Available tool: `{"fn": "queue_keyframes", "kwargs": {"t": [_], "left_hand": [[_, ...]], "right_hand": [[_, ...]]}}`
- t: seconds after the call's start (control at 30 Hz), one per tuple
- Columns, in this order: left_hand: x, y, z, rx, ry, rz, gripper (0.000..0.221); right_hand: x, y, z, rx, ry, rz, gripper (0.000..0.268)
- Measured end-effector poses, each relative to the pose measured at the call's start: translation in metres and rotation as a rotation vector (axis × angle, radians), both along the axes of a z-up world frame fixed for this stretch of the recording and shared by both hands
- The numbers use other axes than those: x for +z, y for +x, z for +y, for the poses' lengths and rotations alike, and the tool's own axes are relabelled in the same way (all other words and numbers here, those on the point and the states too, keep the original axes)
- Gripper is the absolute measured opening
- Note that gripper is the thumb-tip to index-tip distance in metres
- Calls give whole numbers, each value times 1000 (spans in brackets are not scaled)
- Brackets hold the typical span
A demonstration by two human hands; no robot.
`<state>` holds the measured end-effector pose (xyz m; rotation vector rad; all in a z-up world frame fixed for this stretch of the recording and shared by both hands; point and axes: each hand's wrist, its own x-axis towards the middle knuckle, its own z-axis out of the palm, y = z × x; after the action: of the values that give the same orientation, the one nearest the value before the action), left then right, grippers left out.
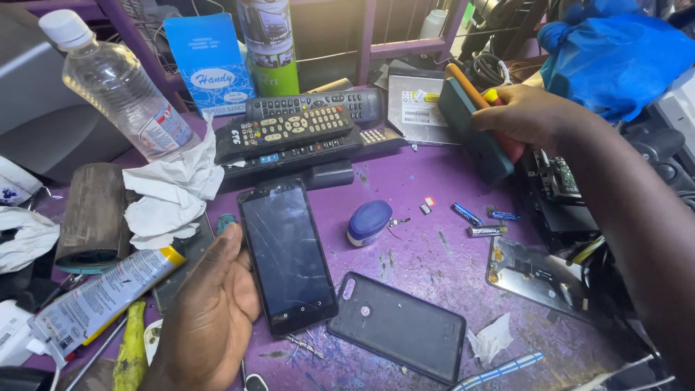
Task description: Disassembling a smartphone with a screwdriver and testing the screen functionality.
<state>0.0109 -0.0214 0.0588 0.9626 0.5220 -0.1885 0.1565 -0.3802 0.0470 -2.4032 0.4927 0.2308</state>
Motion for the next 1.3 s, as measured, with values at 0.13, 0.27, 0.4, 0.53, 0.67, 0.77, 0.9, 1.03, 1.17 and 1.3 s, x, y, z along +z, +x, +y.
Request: {"fn": "queue_keyframes", "kwargs": {"t": [0.13, 0.27, 0.4, 0.53, 0.67, 0.77, 0.9, 1.03, 1.17, 1.3], "left_hand": [[-4, -2, 3, -16, 4, -30, 51], [-4, -3, 3, -40, 14, -32, 48], [0, -5, -1, -24, 3, -17, 47], [7, -3, -2, -52, 2, 67, 55], [4, -4, -2, -76, 10, 109, 54], [-11, -7, 1, -91, -14, 75, 51], [-19, -7, 6, -156, -44, -10, 51], [-19, -8, 7, -169, -25, 39, 48], [-17, -6, 5, -161, -11, 96, 52], [-27, -6, 7, -236, -25, -26, 51]], "right_hand": [[19, -15, 24, 48, -181, 49, 26], [13, -11, 28, 71, -441, 39, 37], [-20, 4, -12, 221, -695, -86, 50], [0, -7, -12, 202, -490, -180, 36], [26, -20, 20, 133, -233, -21, 41], [15, -9, 25, 158, 6, 71, 29], [22, -5, 30, 162, 50, 116, 34], [21, -1, 35, 111, -183, 215, 54], [16, 1, 37, 93, -333, 191, 91], [3, 3, 29, 144, -432, 82, 76]]}}
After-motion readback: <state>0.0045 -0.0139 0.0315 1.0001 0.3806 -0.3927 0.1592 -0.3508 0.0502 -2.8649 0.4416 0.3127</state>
